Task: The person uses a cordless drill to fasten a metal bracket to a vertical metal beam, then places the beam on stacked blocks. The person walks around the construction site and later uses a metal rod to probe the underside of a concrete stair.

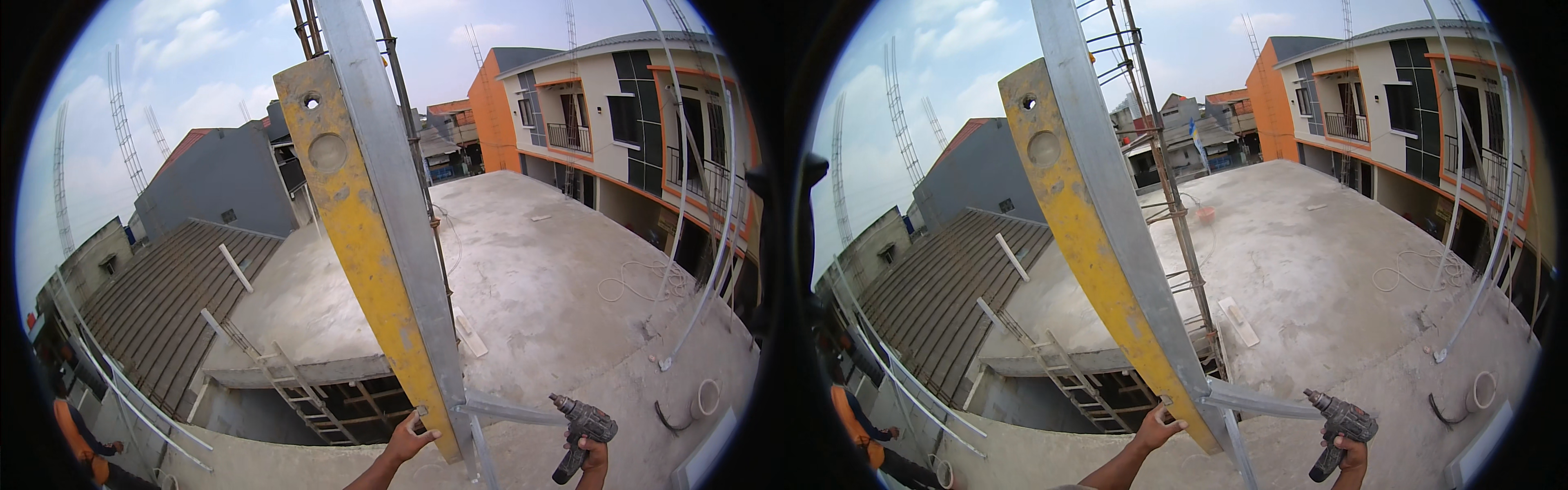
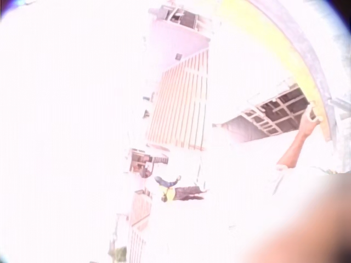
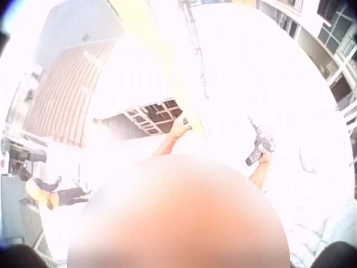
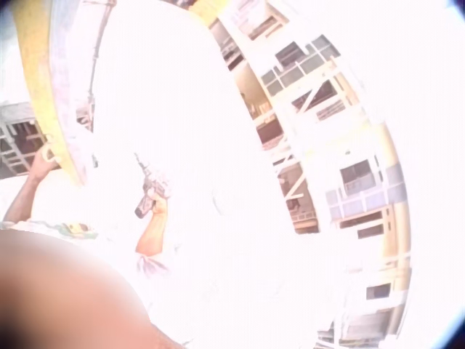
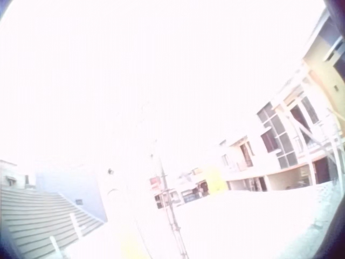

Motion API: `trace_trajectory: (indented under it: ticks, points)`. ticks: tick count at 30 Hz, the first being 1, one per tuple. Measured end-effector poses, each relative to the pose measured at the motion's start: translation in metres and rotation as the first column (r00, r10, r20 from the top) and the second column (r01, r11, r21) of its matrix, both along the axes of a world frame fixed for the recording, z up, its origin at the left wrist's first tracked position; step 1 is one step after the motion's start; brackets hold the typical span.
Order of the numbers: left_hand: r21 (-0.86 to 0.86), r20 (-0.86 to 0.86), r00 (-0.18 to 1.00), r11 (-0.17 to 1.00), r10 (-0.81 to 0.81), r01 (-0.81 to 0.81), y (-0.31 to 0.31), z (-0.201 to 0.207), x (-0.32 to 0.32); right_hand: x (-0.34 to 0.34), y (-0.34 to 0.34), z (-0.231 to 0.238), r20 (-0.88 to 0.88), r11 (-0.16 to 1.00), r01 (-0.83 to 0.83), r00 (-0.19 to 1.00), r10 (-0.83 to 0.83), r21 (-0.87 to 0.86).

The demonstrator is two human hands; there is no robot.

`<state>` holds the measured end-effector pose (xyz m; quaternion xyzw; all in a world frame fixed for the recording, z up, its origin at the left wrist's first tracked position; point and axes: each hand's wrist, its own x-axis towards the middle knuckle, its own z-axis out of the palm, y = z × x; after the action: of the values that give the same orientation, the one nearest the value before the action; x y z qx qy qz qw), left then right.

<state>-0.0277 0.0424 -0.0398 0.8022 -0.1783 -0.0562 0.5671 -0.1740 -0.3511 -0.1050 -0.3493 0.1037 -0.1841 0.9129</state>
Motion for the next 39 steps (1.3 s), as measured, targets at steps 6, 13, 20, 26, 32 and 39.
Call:
trace_trajectory:
  ticks: [6, 13, 20, 26, 32, 39]
  points:
    - [-0.019, -0.119, 0.993, 1.000, 0.000, -0.002, -0.003, -0.006, -0.006, -0.001, -0.007, -0.016, -0.057, 0.999, -0.020, 0.998, 0.022, 0.039]
    - [0.065, -0.028, 0.992, 0.991, 0.120, -0.118, -0.001, -0.034, -0.016, -0.005, -0.003, -0.007, -0.058, 1.000, -0.024, 0.998, 0.025, 0.014]
    - [0.312, -0.216, 0.968, 0.948, 0.127, -0.054, 0.063, -0.126, -0.025, -0.037, 0.022, -0.037, -0.238, 0.974, 0.215, 0.945, -0.225, -0.064]
    - [0.074, -0.279, 0.957, 0.992, -0.080, 0.105, 0.062, -0.128, -0.034, -0.165, 0.097, -0.069, -0.533, 0.780, 0.619, 0.633, -0.562, -0.089]
    - [-0.168, 0.026, 0.978, 0.963, -0.207, 0.209, 0.043, -0.035, 0.009, -0.286, 0.221, -0.127, -0.726, 0.478, 0.874, 0.272, -0.632, -0.088]
    - [-0.208, 0.215, 0.920, 0.905, -0.328, 0.371, 0.000, 0.046, 0.043, -0.375, 0.372, -0.175, -0.881, 0.465, 0.862, 0.049, -0.471, -0.201]
